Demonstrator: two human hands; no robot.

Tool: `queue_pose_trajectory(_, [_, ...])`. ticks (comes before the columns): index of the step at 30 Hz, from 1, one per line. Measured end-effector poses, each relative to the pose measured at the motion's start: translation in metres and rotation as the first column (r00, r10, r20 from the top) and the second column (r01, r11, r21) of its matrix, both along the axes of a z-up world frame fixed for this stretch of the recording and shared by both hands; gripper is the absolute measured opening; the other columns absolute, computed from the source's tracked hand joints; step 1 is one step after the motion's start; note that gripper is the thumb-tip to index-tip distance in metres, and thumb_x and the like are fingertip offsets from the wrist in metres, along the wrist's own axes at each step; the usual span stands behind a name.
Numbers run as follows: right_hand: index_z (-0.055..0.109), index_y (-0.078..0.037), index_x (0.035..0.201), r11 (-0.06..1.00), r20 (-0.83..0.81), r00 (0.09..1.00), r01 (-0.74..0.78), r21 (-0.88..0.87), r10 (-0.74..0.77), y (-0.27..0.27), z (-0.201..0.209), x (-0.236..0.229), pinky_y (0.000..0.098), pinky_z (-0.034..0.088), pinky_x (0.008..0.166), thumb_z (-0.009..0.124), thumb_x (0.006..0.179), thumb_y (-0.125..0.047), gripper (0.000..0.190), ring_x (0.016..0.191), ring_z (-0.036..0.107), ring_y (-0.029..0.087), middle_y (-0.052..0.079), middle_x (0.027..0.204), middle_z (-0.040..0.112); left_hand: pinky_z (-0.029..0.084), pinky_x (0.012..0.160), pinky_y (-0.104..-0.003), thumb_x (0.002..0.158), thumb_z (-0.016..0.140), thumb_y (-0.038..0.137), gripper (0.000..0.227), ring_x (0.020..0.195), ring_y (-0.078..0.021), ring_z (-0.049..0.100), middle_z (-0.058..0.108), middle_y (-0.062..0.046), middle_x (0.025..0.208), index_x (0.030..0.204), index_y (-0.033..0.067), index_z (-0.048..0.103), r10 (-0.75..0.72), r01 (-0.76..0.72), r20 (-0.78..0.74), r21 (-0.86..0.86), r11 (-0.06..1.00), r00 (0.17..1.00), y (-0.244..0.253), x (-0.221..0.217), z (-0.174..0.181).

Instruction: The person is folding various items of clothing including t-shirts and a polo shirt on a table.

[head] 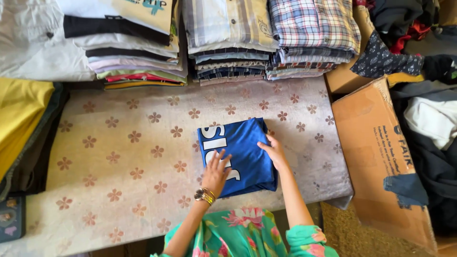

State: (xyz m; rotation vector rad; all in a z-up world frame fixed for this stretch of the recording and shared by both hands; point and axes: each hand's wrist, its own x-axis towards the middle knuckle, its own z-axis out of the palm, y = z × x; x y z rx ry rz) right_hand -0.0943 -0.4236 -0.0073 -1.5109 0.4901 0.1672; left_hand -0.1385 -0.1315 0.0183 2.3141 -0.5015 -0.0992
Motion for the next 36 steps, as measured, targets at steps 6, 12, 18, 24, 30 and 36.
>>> queue_pose_trajectory(6, [0.060,0.000,0.136,0.781,-0.133,0.988,-0.147,-0.606,0.082,0.018,0.039,-0.008,0.0332,0.051,0.088,0.080,0.093,-0.035,0.058,0.100,0.068,0.018,0.016,0.113,0.072,0.015,0.119,-0.064,0.096,0.054,0.054,0.075,0.155,-0.0324,0.014,0.021,-0.006,0.168,0.158,0.0195,0.030,-0.028,0.004,0.077,0.292,0.956,0.997,0.005,0.009,-0.006])
queue_pose_trajectory(12, [0.038,-0.012,0.148,0.873,-0.186,0.959,-0.273,-0.404,0.214,-0.009,0.043,-0.050,0.0325,0.055,0.084,0.086,0.073,-0.030,0.091,0.094,0.070,0.018,0.012,0.105,0.073,0.011,0.117,-0.069,0.092,0.056,0.060,0.082,0.154,-0.0327,0.015,0.019,-0.006,0.168,0.159,0.0224,0.028,-0.038,0.017,0.073,0.271,0.962,0.997,0.008,0.007,-0.013])
queue_pose_trajectory(18, [0.053,-0.018,0.148,0.632,-0.335,0.941,-0.290,-0.718,0.051,-0.010,0.054,-0.059,0.0419,0.055,0.089,0.080,0.084,-0.032,0.071,0.105,0.068,0.027,0.012,0.118,0.071,0.012,0.119,-0.069,0.090,0.055,0.065,0.084,0.154,-0.0307,0.018,0.021,-0.004,0.168,0.160,0.0252,0.029,-0.090,0.045,0.134,0.305,0.951,0.987,-0.003,-0.003,-0.012])
queue_pose_trajectory(24, [0.038,-0.014,0.158,0.195,0.078,0.919,0.001,-0.981,0.386,0.073,0.056,-0.051,0.0578,0.022,0.123,0.053,0.103,-0.049,0.067,0.152,0.032,0.035,0.016,0.164,0.037,0.012,0.117,-0.070,0.088,0.057,0.066,0.086,0.155,-0.0299,0.017,0.020,-0.004,0.169,0.160,0.0258,0.031,-0.083,0.017,0.164,0.366,0.931,0.983,-0.009,-0.002,-0.022])
queue_pose_trajectory(30, [0.037,-0.017,0.159,0.145,-0.137,0.901,-0.213,-0.966,0.412,0.058,0.024,-0.045,0.0648,0.007,0.119,0.045,0.100,-0.054,0.070,0.156,0.016,0.036,0.011,0.169,0.024,0.011,0.110,-0.075,0.083,0.060,0.067,0.087,0.150,-0.0336,0.019,0.026,-0.005,0.164,0.155,0.0251,0.034,-0.045,0.018,0.063,0.375,0.927,0.997,-0.016,0.000,0.002])
queue_pose_trajectory(36, [0.054,-0.012,0.147,0.631,0.300,0.954,0.230,-0.741,0.006,-0.020,-0.005,-0.056,0.0499,0.035,0.121,0.043,0.110,-0.048,0.053,0.140,0.050,0.029,0.010,0.147,0.054,0.043,0.107,-0.055,0.098,0.062,0.056,0.071,0.131,-0.0326,0.050,0.050,-0.015,0.150,0.152,0.0111,0.050,-0.558,0.542,0.134,0.138,0.829,0.819,-0.087,-0.052,-0.036])
